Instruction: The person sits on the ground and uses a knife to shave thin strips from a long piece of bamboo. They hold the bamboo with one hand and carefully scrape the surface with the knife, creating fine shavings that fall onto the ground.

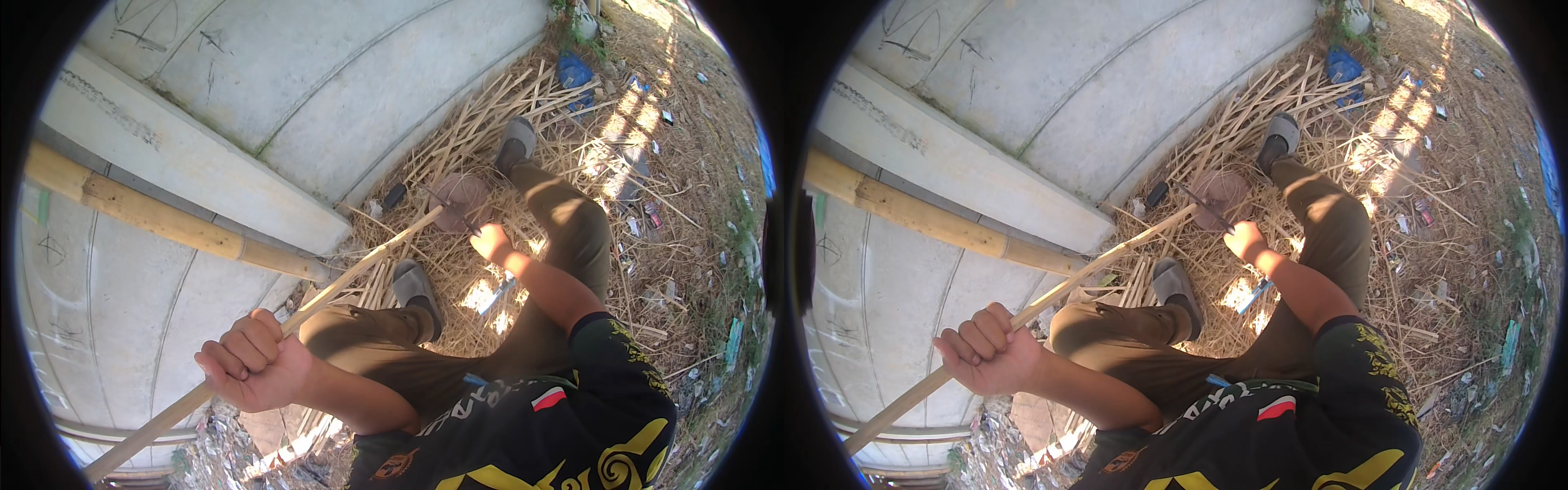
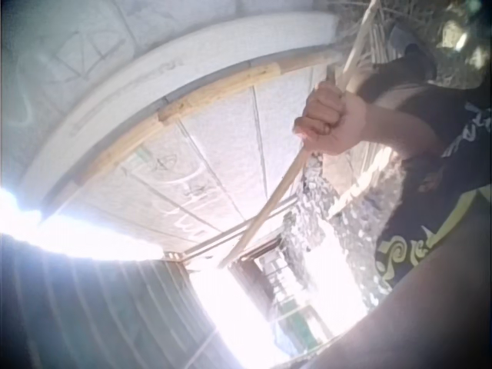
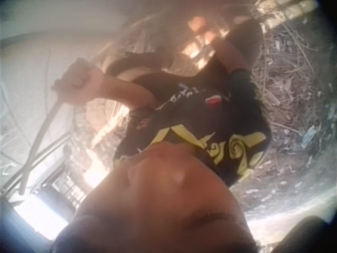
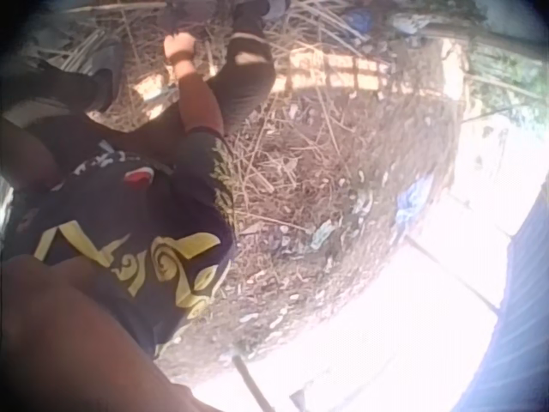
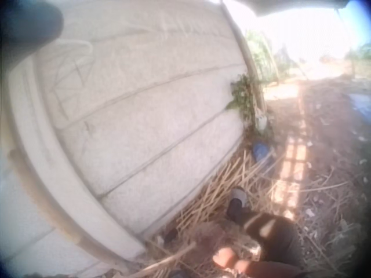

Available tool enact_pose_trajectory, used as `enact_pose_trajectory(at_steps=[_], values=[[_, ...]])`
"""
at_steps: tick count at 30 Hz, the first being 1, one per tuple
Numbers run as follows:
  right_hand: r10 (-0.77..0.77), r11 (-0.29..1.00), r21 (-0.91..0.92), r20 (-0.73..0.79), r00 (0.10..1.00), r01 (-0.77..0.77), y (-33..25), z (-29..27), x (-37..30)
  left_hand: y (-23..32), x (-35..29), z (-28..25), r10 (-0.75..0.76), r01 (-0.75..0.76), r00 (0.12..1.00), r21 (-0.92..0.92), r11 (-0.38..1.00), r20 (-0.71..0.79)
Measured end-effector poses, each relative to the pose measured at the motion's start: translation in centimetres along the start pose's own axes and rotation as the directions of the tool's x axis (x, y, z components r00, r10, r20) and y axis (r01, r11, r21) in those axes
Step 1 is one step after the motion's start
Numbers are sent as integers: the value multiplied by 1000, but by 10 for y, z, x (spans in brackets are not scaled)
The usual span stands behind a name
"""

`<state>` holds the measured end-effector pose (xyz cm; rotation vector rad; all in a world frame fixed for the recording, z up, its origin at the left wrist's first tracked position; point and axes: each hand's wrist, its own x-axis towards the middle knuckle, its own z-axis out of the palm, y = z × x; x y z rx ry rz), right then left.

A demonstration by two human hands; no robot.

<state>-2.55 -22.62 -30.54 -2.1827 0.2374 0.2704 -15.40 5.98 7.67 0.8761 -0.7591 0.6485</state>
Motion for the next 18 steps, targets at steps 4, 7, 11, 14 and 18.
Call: enact_pose_trajectory(at_steps=[4,7,11,14,18], values=[[-275,960,-69,-93,957,270,-55,-12,-35,11,1,-8,29,-29,1000,42,999,8],[-449,890,-166,-165,878,424,-57,-9,-40,17,1,-9,38,-38,999,31,999,-10],[149,961,-227,-60,987,-158,-30,-3,-13,41,-1,-13,36,-36,999,5,999,1],[271,954,-65,-223,936,-292,52,5,26,49,-1,-14,27,-28,999,-39,999,-23],[424,881,301,-163,891,-364,59,11,55,52,0,-18,35,-38,998,-46,998,-61]])
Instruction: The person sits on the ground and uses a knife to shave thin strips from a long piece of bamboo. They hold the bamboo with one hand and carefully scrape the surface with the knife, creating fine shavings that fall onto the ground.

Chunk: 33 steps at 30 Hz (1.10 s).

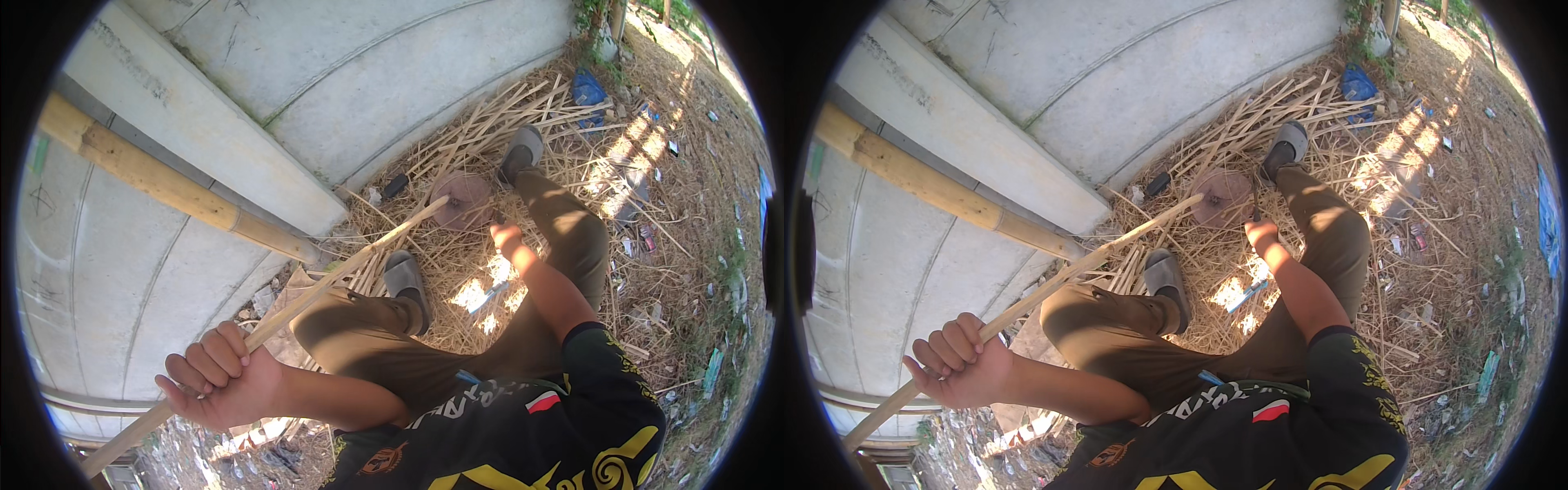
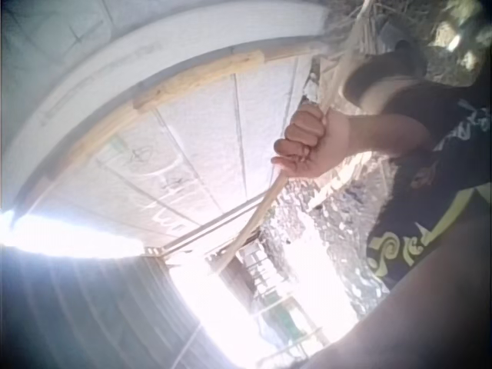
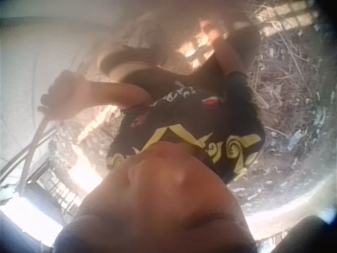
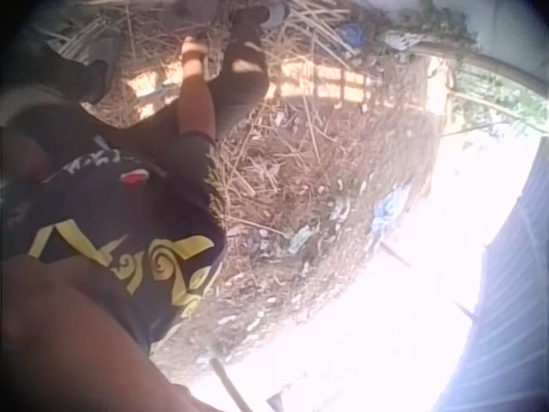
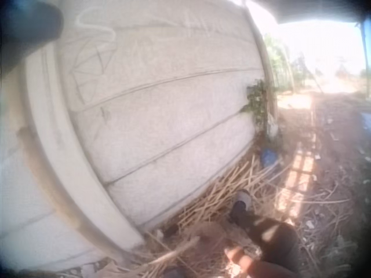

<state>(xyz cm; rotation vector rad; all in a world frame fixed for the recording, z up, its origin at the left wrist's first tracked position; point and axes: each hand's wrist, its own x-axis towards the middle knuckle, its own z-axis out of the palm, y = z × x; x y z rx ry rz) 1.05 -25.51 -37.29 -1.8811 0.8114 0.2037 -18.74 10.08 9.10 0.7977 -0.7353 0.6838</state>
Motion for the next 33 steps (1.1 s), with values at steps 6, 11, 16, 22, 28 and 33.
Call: enact_pose_trajectory(at_steps=[6,11,16,22,28,33], values=[[-295,951,-115,-75,953,285,-36,5,-34,-28,0,6,-8,5,997,-38,999,-81],[-226,974,-22,-44,973,225,-48,-10,-53,-137,-15,-12,-275,340,891,132,931,-361],[-238,750,644,50,970,151,12,-12,16,-146,-18,19,-242,303,915,157,940,-322],[-201,942,273,-13,980,197,-25,1,-22,-109,-9,15,-239,270,942,109,957,-236],[-56,961,272,50,997,40,-38,-5,-35,-134,-16,12,-164,265,910,229,937,-381],[-24,939,345,95,995,-10,-33,-7,-31,-132,-14,28,-86,279,835,284,917,-543]])
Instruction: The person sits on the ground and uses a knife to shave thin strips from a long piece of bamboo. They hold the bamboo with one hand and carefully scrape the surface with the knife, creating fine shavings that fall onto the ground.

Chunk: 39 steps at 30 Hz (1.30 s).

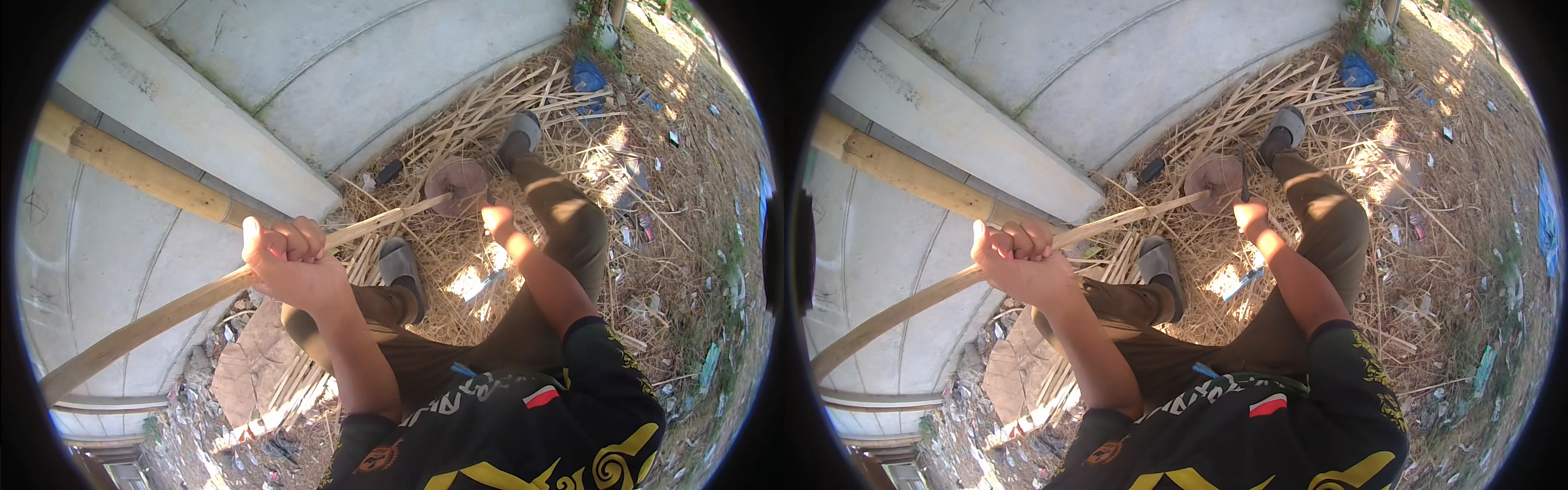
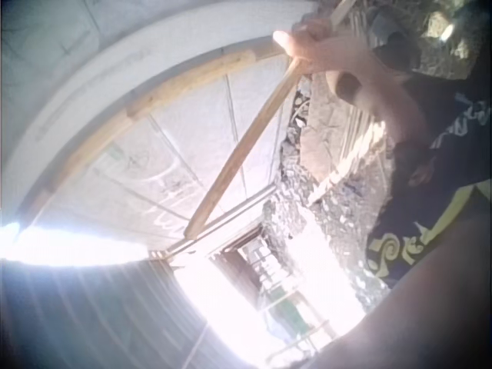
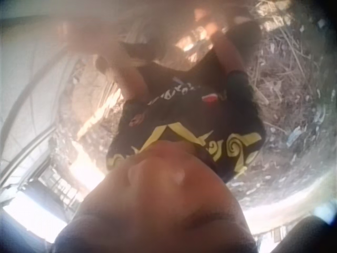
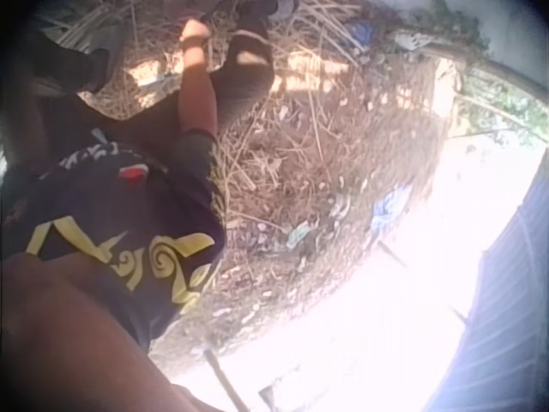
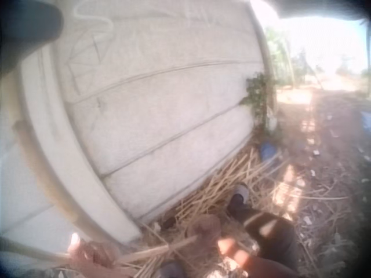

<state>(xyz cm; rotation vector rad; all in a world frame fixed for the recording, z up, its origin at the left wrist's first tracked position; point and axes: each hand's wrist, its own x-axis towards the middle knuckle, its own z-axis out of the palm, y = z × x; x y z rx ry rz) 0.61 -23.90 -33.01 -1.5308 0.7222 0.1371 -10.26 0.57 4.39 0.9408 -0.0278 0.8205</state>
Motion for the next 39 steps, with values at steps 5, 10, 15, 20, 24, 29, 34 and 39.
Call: enact_pose_trajectory(at_steps=[5,10,15,20,24,29,34,39], values=[[-20,999,-42,12,1000,20,-16,8,-24,-27,2,-11,121,-122,993,33,992,11],[-255,957,-124,62,965,261,-11,14,-25,-41,3,-11,100,-101,994,12,995,45],[-126,980,-118,244,962,158,-40,22,-63,-43,15,-13,-14,18,990,-28,999,141],[-272,930,-165,291,917,328,-40,22,-67,-34,16,-17,-117,133,939,-30,991,323],[-404,874,-148,306,862,462,-44,24,-81,-49,18,-16,-131,100,943,115,988,307],[-304,915,-149,351,886,374,-57,22,-97,-62,27,-24,26,-34,871,7,999,491],[-390,909,26,404,827,416,-26,30,-92,-56,24,-20,-24,-70,844,153,986,536],[-492,816,-154,321,810,557,-30,32,-110,-61,26,-25,-31,13,842,37,999,538]])
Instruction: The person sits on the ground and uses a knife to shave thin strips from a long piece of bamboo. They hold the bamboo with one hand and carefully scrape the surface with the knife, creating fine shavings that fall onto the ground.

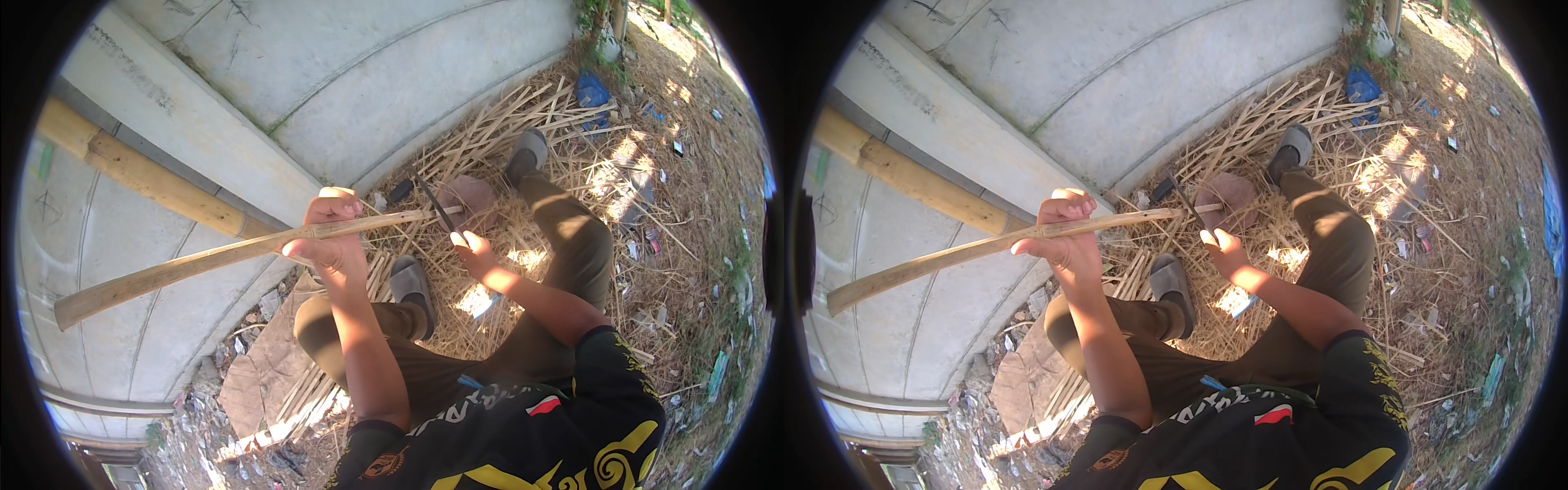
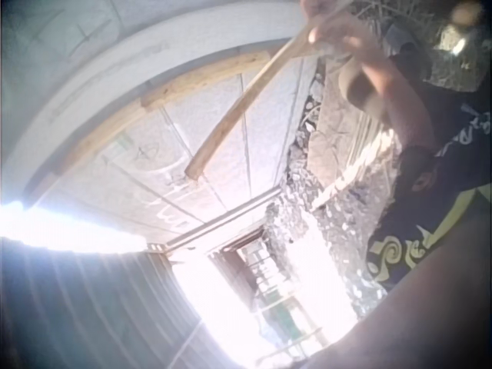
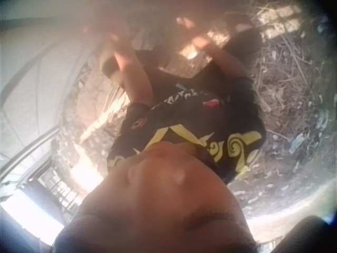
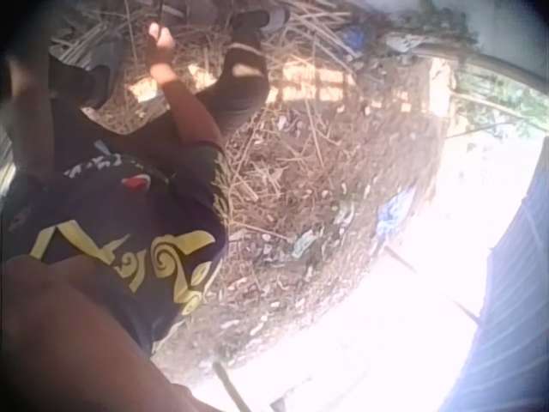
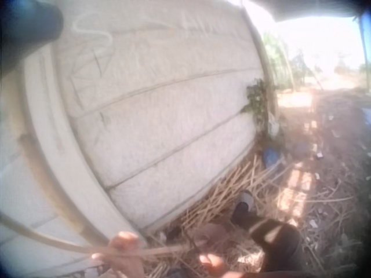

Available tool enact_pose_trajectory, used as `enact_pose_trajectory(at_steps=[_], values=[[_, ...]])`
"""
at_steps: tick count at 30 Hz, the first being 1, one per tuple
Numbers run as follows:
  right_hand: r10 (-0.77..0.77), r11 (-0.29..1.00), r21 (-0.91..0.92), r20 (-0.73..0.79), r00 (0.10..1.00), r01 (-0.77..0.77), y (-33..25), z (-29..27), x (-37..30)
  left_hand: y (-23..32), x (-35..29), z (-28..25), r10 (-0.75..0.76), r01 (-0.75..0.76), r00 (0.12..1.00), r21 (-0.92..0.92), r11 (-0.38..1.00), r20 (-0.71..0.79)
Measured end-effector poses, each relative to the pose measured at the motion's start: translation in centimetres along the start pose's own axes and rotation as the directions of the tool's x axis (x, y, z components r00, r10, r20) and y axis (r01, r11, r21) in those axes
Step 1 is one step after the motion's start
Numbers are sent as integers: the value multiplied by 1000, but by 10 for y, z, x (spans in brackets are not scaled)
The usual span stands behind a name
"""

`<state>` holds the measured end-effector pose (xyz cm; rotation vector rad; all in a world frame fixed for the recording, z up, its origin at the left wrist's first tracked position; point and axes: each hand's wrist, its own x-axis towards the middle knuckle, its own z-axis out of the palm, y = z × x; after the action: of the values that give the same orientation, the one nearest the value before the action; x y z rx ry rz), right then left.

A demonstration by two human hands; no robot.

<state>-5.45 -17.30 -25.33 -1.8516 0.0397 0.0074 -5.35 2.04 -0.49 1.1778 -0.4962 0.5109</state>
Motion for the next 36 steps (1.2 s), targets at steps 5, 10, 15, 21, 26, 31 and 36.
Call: enact_pose_trajectory(at_steps=[5,10,15,21,26,31,36], values=[[-97,995,15,-54,994,98,-38,1,-17,1,0,-6,-10,12,1000,-138,990,14],[-108,994,-16,-32,994,108,-16,4,-9,-3,-1,-8,3,0,999,-67,998,33],[-57,955,279,-147,988,96,-66,-12,-7,0,-7,5,46,-15,967,124,992,-252],[282,883,344,156,947,-320,-45,5,-17,-5,1,8,15,-9,959,24,1000,-282],[194,870,438,117,974,-226,-74,-7,-7,-3,5,-10,18,-5,963,49,999,-268],[-151,788,570,-192,970,235,-82,2,-21,3,5,-3,-24,15,970,-41,999,-242],[248,957,107,176,953,-269,10,8,5,-5,4,-9,-45,37,990,-67,997,-134]])
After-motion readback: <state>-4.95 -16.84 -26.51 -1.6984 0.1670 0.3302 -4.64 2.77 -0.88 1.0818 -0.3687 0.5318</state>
